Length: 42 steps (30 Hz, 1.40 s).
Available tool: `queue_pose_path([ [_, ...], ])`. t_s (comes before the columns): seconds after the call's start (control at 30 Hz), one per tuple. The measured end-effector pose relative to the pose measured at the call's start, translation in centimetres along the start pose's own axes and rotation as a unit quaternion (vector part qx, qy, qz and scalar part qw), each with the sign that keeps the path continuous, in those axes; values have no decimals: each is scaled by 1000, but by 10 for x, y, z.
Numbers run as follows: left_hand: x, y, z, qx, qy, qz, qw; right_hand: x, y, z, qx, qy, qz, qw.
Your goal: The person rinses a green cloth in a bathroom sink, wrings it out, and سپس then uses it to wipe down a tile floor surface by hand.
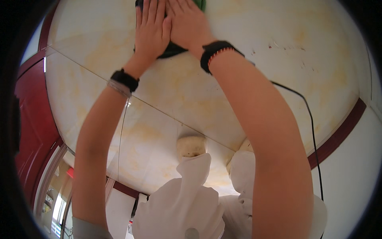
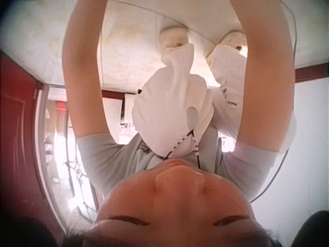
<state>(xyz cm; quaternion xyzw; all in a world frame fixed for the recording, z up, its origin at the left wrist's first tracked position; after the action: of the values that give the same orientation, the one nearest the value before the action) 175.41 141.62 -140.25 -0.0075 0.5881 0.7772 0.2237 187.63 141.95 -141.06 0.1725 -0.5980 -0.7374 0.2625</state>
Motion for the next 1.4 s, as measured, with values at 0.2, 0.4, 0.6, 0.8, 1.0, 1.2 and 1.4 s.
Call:
queue_pose_path([
  [0.2,2,10,-16,115,34,-84,989,18,15,-3,24,-13,59,998],
  [0.4,-6,1,-43,82,25,-137,987,27,17,-27,61,-20,47,997],
  [0.6,-16,8,-45,102,17,-124,987,27,25,-34,58,-24,60,996],
  [0.8,-28,20,-71,177,30,-124,976,43,35,-57,114,-35,84,989],
  [1.0,-10,28,-30,125,39,-116,985,24,43,-11,113,-5,86,990],
  [1.2,35,13,65,41,-24,-119,992,-20,17,70,1,-25,52,998],
  [1.4,56,7,79,65,6,-79,995,-23,6,93,-30,-8,73,997],
])
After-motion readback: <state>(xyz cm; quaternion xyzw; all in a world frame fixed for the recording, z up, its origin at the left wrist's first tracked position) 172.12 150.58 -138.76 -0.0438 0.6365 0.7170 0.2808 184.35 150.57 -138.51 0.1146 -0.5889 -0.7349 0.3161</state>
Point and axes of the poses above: each hand's wrist, its own z-axis towards the middle knuckle, its own y-axis out of the back of the hand, x = y × z, the point moved 1 cm from there along z, towards the middle knuckle, and after that the axes turned 7 degrees about y, right-handed, at the moved point
